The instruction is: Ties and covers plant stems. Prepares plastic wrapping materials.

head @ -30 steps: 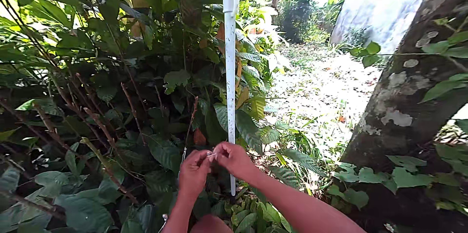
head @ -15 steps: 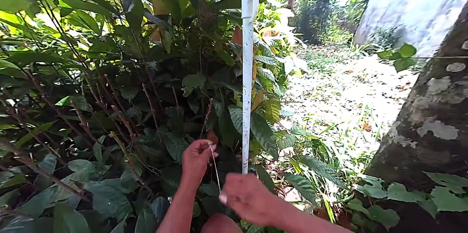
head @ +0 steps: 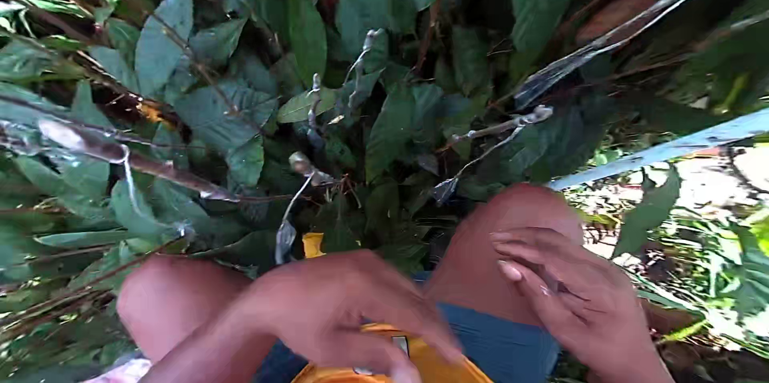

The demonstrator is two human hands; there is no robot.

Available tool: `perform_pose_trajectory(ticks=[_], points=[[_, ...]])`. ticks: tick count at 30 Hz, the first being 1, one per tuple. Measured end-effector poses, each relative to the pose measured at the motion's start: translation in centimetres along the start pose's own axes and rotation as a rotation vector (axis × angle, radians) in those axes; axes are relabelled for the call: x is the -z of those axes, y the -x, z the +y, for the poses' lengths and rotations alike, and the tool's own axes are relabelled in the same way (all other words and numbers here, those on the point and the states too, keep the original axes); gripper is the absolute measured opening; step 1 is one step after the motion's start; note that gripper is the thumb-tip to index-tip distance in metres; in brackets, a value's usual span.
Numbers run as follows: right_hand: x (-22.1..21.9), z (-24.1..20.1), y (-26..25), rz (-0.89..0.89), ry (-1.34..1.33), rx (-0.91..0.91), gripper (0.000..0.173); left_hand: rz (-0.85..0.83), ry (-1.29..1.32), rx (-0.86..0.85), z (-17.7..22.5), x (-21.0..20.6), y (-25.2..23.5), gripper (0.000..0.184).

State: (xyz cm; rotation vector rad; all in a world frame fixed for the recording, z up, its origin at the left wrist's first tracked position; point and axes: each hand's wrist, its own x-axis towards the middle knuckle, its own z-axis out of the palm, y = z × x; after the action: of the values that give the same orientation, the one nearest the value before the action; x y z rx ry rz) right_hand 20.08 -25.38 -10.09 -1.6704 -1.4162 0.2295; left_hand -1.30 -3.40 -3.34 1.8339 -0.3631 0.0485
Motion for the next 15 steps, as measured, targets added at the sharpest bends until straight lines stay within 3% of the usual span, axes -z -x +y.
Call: perform_pose_trajectory(ticks=[3,5,9,10,12,15], points=[[-1.9,-1.4,-2.4,-0.138,-0.048,0.093,0.036,-0.177,-0.492,0.851,-5.1,-1.1,8.7,0.033],[-3.9,-3.3,-4.8,-0.409,0.036,0.153,0.036,-0.305,-0.570,1.181,-8.1,-1.8,11.4,0.033],[-12.5,-7.7,-10.6,-1.233,0.138,0.086,0.031,-0.341,-0.475,1.220,-11.8,-2.8,11.6,0.059],[-16.1,-7.8,-11.4,-1.385,0.193,0.051,0.028,-0.337,-0.476,1.253,-13.0,-3.4,11.7,0.054],[-23.6,-5.8,-11.3,-1.545,0.320,-0.021,0.027,-0.372,-0.486,1.364,-15.4,-4.5,12.8,0.043],[-31.9,1.8,-6.3,-1.492,0.301,-0.121,0.037,-0.391,-0.488,1.569,-15.9,-5.4,14.3,0.028]])
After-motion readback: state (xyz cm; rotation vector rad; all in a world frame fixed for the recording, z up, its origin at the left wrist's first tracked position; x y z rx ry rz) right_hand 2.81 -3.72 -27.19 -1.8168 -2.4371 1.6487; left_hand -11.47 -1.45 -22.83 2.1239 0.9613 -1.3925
